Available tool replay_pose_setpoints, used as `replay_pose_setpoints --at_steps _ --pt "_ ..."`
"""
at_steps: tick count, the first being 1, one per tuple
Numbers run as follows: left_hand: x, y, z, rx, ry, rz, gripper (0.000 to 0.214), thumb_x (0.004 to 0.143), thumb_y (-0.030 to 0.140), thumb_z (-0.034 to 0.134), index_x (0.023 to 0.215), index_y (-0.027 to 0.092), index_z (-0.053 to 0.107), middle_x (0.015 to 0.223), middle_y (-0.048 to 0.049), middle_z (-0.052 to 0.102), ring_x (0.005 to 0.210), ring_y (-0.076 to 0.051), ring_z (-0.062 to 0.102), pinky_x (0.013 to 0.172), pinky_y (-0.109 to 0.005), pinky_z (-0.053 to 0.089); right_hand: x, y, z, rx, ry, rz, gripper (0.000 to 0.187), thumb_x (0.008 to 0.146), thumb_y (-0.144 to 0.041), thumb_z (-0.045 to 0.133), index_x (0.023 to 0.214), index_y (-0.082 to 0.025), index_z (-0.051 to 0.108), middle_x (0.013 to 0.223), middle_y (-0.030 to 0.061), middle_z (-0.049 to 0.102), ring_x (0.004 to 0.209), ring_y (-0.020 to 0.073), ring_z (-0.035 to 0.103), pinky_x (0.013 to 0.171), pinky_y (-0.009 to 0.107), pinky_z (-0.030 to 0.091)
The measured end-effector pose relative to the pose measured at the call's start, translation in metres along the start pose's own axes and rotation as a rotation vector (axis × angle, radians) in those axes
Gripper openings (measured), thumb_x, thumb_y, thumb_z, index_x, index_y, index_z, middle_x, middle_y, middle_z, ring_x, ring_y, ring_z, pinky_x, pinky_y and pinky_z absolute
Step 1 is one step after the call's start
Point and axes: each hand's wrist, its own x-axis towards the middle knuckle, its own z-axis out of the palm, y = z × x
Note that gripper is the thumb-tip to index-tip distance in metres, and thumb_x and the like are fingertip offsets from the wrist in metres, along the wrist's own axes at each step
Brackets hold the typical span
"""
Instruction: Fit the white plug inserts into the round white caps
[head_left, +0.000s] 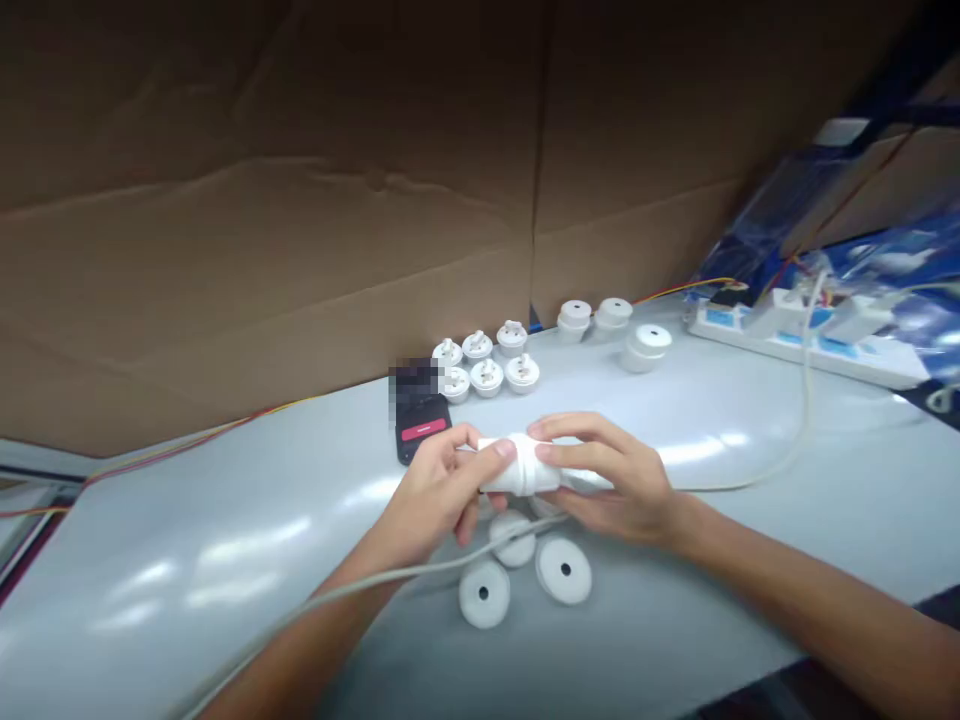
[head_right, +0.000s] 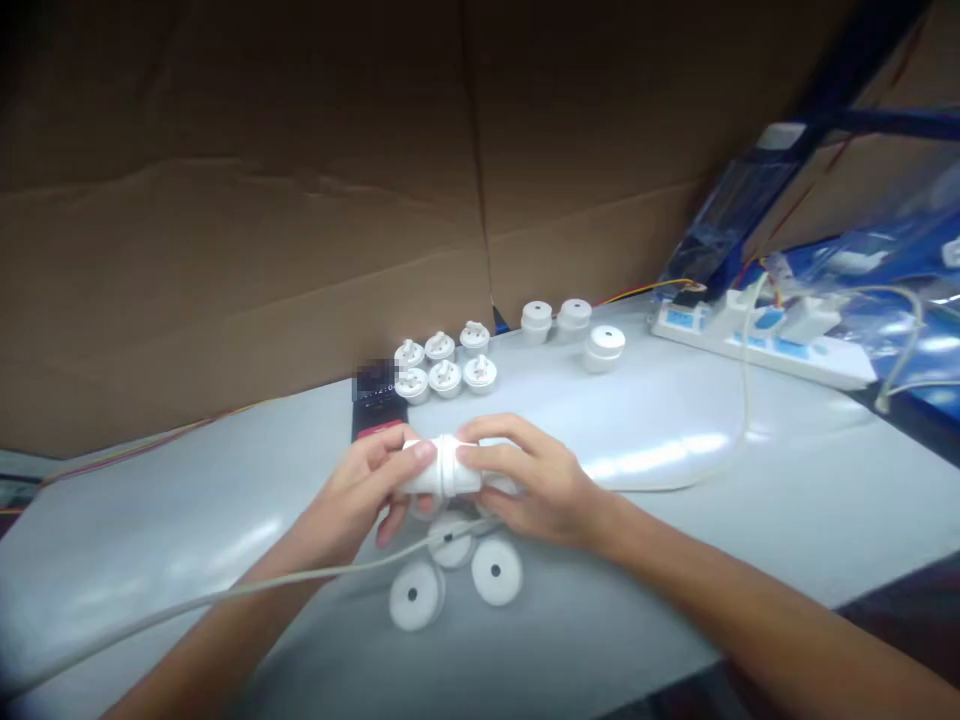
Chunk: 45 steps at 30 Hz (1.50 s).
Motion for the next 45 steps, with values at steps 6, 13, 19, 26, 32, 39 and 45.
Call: replay_pose_setpoints --at_steps 6,13,19,26,32,39,45 --pt "0.001 -0.009 0.003 0.077 0.008 -0.091 0.057 0.091 0.07 0.045 0.064 0.021 0.05 0.036 0.0071 0.035 0.031 -0.008 0.027 0.033 -0.022 0.018 0.0 -0.002 0.002 -0.046 0.003 -0.11 0.051 0.087 -0.002 0.063 0.133 -0.025 0.06 0.114 0.0111 0.066 0.107 0.0223 0.069 0.087 0.037 0.064" --pt "-0.004 -0.008 0.001 0.142 -0.046 -0.094 0.067 0.095 0.071 0.033 0.055 0.02 0.051 0.032 0.0045 0.033 0.031 -0.008 0.026 0.038 -0.025 0.023 -0.002 -0.003 -0.003 -0.063 -0.025 -0.151 0.05 0.087 -0.001 0.061 0.132 -0.024 0.061 0.126 0.0116 0.063 0.118 0.0219 0.065 0.095 0.038 0.061" --pt "0.006 -0.019 0.012 -0.004 0.061 0.001 0.047 0.094 0.056 0.044 0.071 0.017 0.059 0.05 -0.0011 0.056 0.044 -0.012 0.049 0.047 -0.025 0.04 0.008 0.003 -0.006 0.126 -0.145 0.123 0.038 0.083 -0.01 0.071 0.118 -0.023 0.065 0.118 0.009 0.069 0.11 0.0219 0.068 0.092 0.037 0.058" --pt "-0.011 -0.008 0.013 0.255 0.241 0.351 0.037 0.094 0.056 0.055 0.1 0.02 0.058 0.084 -0.0016 0.065 0.072 -0.016 0.062 0.064 -0.026 0.049 0.009 0.005 0.002 0.57 -0.142 0.634 0.042 0.076 -0.04 0.084 0.11 -0.02 0.069 0.103 0.0046 0.072 0.084 0.0178 0.069 0.071 0.03 0.059" --pt "-0.017 0.001 0.009 0.553 0.153 0.595 0.029 0.095 0.041 0.061 0.115 0.02 0.061 0.111 -0.0067 0.067 0.094 -0.019 0.065 0.082 -0.029 0.051 0.012 0.0 0.01 0.967 -0.079 0.857 0.041 0.076 -0.041 0.086 0.107 -0.018 0.071 0.098 0.0033 0.073 0.082 0.0141 0.07 0.073 0.026 0.059" --pt "-0.001 -0.013 0.006 0.462 0.2 0.57 0.035 0.089 0.042 0.069 0.114 0.018 0.061 0.112 -0.0095 0.07 0.097 -0.022 0.068 0.083 -0.031 0.054 0.004 0.006 0.016 0.948 -0.031 0.902 0.046 0.073 -0.037 0.088 0.109 -0.021 0.066 0.106 0.0043 0.072 0.092 0.0179 0.072 0.084 0.034 0.061" --pt "-0.007 -0.018 0.011 0.369 0.197 0.341 0.044 0.094 0.061 0.052 0.092 0.017 0.058 0.065 -0.0016 0.063 0.054 -0.018 0.063 0.052 -0.027 0.048 -0.003 0.005 0.018 0.419 0.018 0.374 0.036 0.071 -0.024 0.086 0.1 -0.022 0.066 0.108 0.0052 0.069 0.105 0.0216 0.066 0.09 0.037 0.058"
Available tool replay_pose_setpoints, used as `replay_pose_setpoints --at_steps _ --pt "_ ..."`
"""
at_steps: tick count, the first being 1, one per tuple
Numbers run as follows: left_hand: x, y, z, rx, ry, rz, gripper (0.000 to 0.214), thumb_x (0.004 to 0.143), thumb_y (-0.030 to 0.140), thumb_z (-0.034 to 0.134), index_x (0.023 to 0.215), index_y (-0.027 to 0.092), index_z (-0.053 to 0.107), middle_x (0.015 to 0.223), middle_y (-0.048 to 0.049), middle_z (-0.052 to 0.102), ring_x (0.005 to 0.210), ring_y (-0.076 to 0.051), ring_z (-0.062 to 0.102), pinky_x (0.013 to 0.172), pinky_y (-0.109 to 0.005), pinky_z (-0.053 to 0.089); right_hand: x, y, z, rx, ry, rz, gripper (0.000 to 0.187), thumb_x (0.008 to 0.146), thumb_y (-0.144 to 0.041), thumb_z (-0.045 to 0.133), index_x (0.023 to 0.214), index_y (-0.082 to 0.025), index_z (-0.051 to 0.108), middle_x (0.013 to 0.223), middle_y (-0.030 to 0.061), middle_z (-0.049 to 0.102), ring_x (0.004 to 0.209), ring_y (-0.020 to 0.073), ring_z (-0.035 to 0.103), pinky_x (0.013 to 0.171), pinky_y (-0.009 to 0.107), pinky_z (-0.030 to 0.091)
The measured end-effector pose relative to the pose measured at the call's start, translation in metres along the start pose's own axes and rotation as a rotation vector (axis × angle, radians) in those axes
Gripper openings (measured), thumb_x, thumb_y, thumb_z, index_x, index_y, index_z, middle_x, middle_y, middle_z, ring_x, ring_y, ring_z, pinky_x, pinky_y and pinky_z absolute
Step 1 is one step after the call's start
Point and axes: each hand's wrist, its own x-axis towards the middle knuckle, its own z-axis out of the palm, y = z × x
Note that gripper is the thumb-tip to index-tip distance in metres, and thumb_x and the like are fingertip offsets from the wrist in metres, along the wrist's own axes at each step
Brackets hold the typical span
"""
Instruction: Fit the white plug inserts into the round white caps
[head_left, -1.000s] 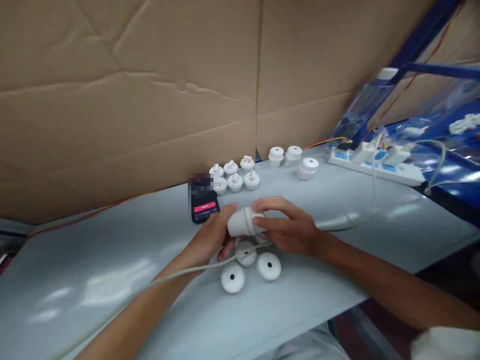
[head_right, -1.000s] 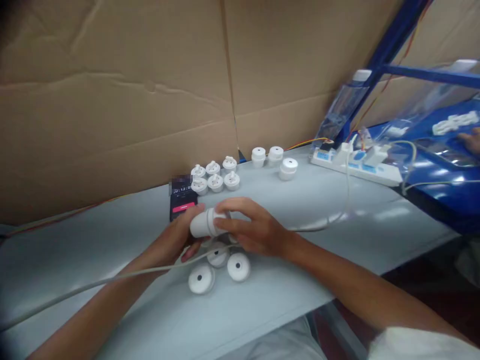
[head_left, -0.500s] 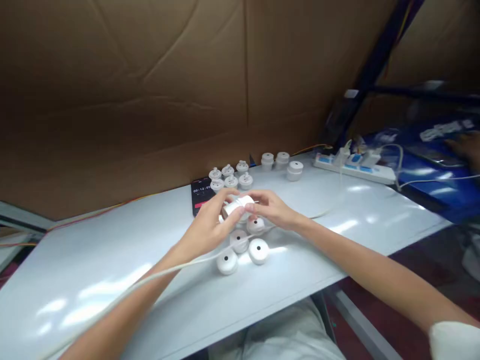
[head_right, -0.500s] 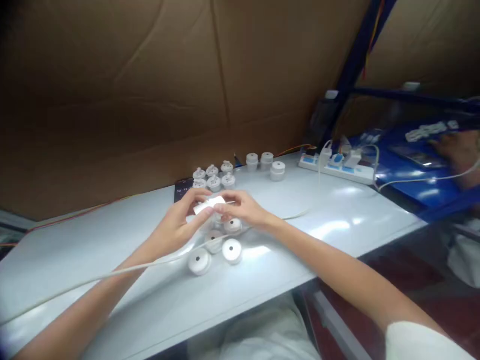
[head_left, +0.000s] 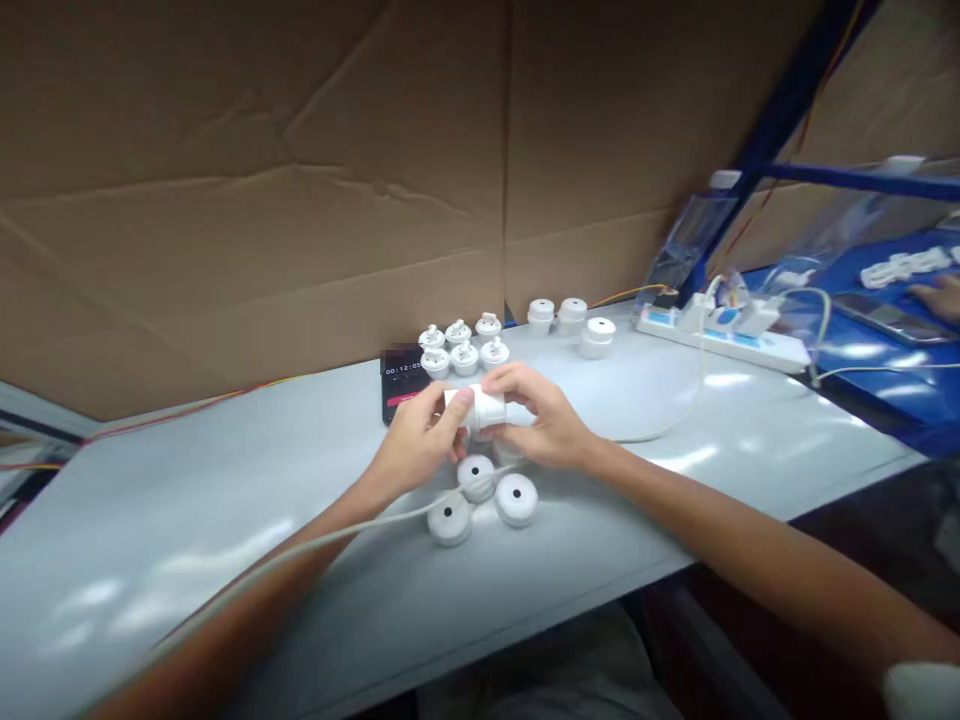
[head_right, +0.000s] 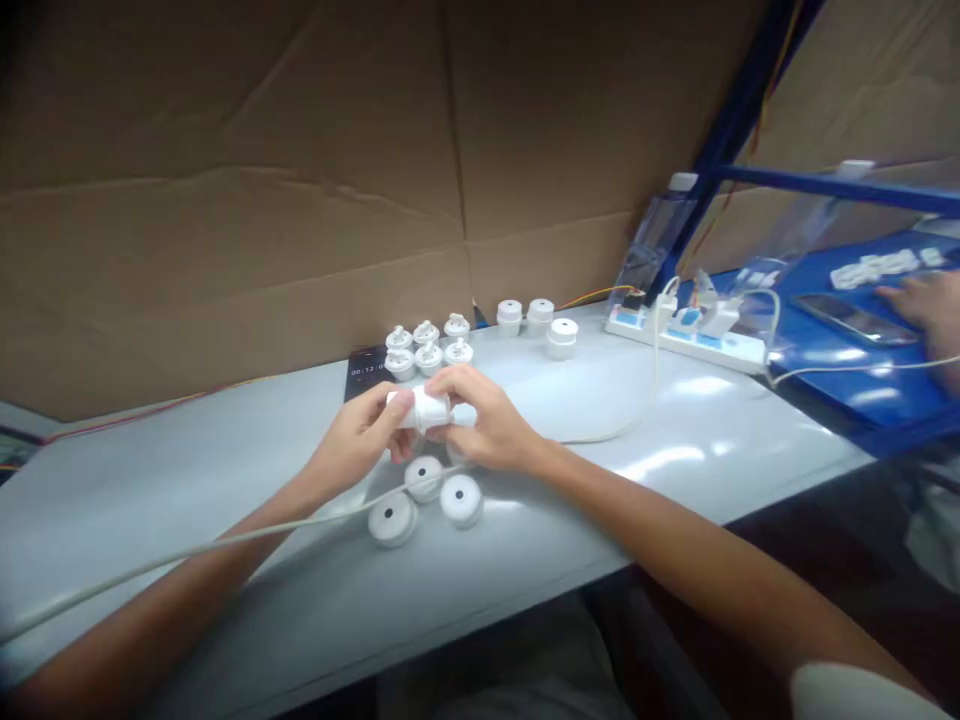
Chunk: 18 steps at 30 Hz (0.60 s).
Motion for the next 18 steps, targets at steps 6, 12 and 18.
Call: replay_pose_setpoints --at_steps 6,12,18 --pt "-0.005 0.007 0.001 0.068 -0.016 0.235 0.03 0.095 0.046 0.058 0.106 0.018 0.06 0.088 -0.0048 0.068 0.075 -0.018 0.066 0.066 -0.028 0.052 0.008 -0.021 -0.002 0.261 -0.061 0.496 0.045 0.087 -0.062 0.068 0.088 -0.017 0.067 0.069 0.0022 0.068 0.051 0.0138 0.062 0.044 0.024 0.05" --pt "-0.008 0.005 0.004 0.334 0.156 0.584 0.024 0.084 0.019 0.069 0.107 0.022 0.064 0.11 -0.0069 0.069 0.105 -0.023 0.064 0.093 -0.036 0.05 0.01 -0.02 -0.002 0.355 -0.066 0.511 0.051 0.088 -0.066 0.064 0.082 -0.016 0.069 0.063 0.0008 0.067 0.053 0.013 0.064 0.049 0.024 0.053" --pt "-0.009 0.011 0.002 -0.067 0.083 0.197 0.04 0.076 0.039 0.083 0.101 0.019 0.059 0.092 -0.0042 0.071 0.076 -0.018 0.069 0.067 -0.027 0.054 0.003 -0.012 -0.001 0.095 0.092 0.125 0.044 0.081 -0.047 0.081 0.113 -0.019 0.072 0.107 0.0061 0.076 0.095 0.0217 0.072 0.085 0.035 0.059"
